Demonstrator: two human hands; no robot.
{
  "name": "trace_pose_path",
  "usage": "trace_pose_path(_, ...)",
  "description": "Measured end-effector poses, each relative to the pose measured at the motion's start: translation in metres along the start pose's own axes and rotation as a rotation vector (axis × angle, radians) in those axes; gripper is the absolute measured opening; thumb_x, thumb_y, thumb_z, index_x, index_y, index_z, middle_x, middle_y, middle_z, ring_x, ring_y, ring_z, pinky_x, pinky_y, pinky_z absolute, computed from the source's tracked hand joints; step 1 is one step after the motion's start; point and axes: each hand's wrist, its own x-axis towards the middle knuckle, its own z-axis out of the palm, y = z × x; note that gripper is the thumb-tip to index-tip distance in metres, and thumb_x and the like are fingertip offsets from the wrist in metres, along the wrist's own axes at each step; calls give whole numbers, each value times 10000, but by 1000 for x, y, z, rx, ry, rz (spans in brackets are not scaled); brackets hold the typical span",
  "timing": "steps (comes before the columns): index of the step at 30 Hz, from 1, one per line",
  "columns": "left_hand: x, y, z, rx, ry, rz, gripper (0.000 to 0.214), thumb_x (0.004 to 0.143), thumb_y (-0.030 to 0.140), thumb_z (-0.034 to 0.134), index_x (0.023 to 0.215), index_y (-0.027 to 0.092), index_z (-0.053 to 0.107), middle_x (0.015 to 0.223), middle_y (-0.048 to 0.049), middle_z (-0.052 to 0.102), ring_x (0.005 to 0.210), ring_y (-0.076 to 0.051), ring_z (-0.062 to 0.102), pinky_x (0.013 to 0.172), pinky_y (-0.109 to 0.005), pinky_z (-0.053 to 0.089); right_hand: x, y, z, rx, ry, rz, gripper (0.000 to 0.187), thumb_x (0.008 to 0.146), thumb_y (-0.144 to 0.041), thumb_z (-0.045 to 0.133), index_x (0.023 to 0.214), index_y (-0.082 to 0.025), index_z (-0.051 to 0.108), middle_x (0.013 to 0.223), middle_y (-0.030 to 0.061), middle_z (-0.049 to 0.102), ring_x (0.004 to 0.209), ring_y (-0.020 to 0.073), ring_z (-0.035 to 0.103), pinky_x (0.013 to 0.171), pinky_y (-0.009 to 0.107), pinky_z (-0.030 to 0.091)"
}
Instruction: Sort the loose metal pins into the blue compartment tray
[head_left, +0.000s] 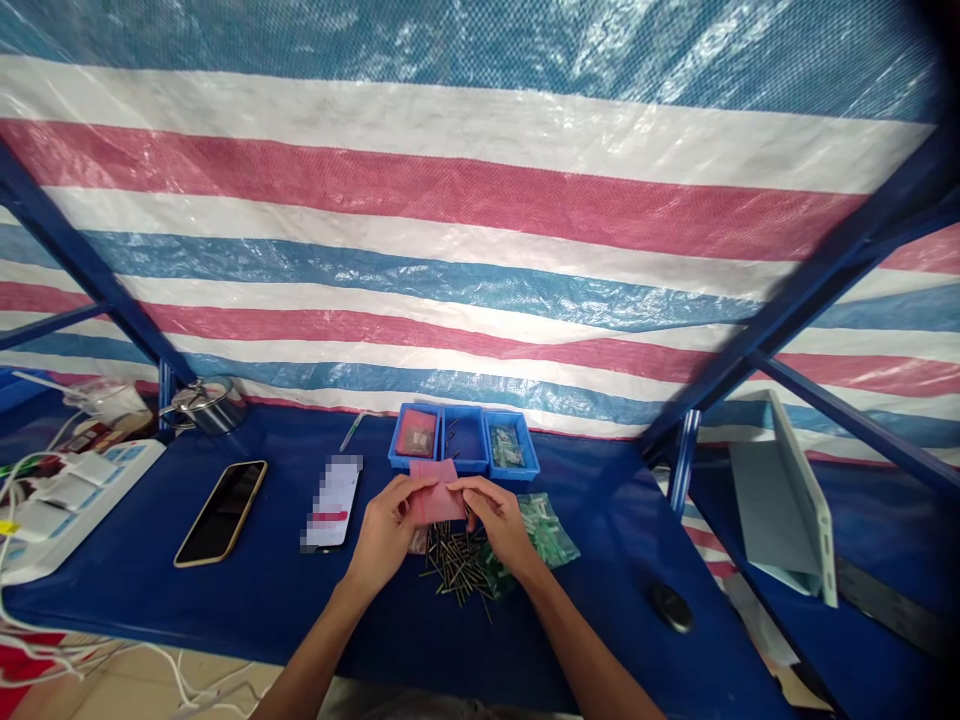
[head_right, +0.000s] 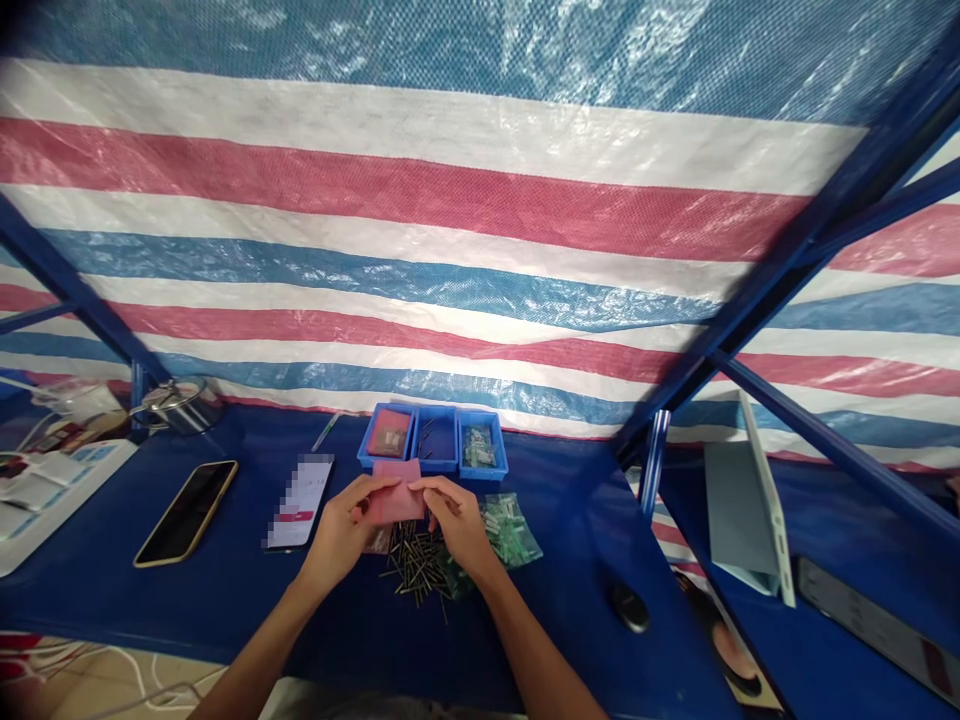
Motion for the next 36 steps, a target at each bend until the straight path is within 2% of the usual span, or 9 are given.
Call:
trace_pose_path(4, -1, -3, 2, -58, -22, 66, 382, 944, 192, 514, 1177, 253, 810, 1291, -86, 705, 1215, -260, 635, 1093, -385, 465, 2, 0, 0, -95, 58, -107, 244, 972, -405, 663, 943, -211, 809, 1046, 79, 765, 861, 215, 675, 717, 307, 534)
trace_pose_path(8, -3, -7, 4, -36, -7, 36, 396, 964, 211, 504, 1240, 252, 786, 1266, -89, 719, 1210, -258, 627, 1106, -404, 446, 2, -1, -1, -118, 55, -143, 214, 977, -327, 632, 981, -223, 820, 1066, 83, 763, 906, 224, 679, 753, 320, 529)
trace_pose_path(11, -5, -8, 5, -36, 3, -1, 434, 929, 205, 539, 1308, 257, 744, 1245, -75, 707, 1092, -227, 642, 1011, -349, 479, 3, 0, -2, -119, 46, -147, 260, 972, -251, 566, 1022, -233, 820, 1066, 74, 755, 934, 220, 677, 785, 319, 524)
trace_pose_path(14, -5, -9, 6, -28, 9, -74, 424, 888, 252, 620, 1295, 247, 740, 1118, -56, 701, 845, -177, 614, 788, -271, 488, 3, 2, -3, -123, 45, -118, 284, 942, -211, 543, 1050, -231, 805, 1056, 60, 748, 895, 206, 658, 777, 310, 511)
trace_pose_path(18, -2, -7, 6, 16, 40, -92, 274, 913, 440, 664, 912, 200, 797, 868, -46, 640, 765, -188, 556, 678, -259, 430, 3, 3, -2, -123, 12, -60, 185, 945, -323, 630, 1002, -211, 767, 891, 28, 711, 754, 180, 595, 711, 290, 482)
trace_pose_path(22, 1, -6, 5, 20, 20, -124, 525, 924, 624, 629, 625, 192, 637, 696, -11, 524, 690, -178, 484, 646, -263, 391, 3, 4, -1, -140, -2, -18, 397, 1001, -477, 597, 724, -197, 652, 646, -21, 552, 614, 147, 495, 619, 266, 416)
trace_pose_path(25, 1, -9, 6, -25, -28, -154, 496, 943, 633, 602, 752, 178, 656, 710, 3, 540, 669, -164, 488, 641, -260, 390, 4, 5, -1, -168, 19, -7, 445, 1001, -500, 597, 678, -195, 617, 628, -28, 519, 591, 136, 464, 592, 258, 391)
trace_pose_path(31, 3, -18, 9, -222, -68, -208, 450, 920, 613, 654, 968, 167, 692, 814, -18, 647, 733, -178, 594, 696, -268, 486, 4, 10, 0, -125, -7, 24, 335, 983, -506, 610, 896, -198, 709, 739, -3, 614, 610, 140, 508, 558, 246, 407)
trace_pose_path(36, 10, -8, 4, -309, -144, -221, 469, 905, 601, 684, 1057, 158, 712, 970, -79, 723, 878, -219, 668, 794, -300, 533, 4, 12, 3, -34, -7, 55, 311, 963, -506, 633, 1041, -209, 684, 823, 7, 652, 571, 124, 510, 506, 237, 415)
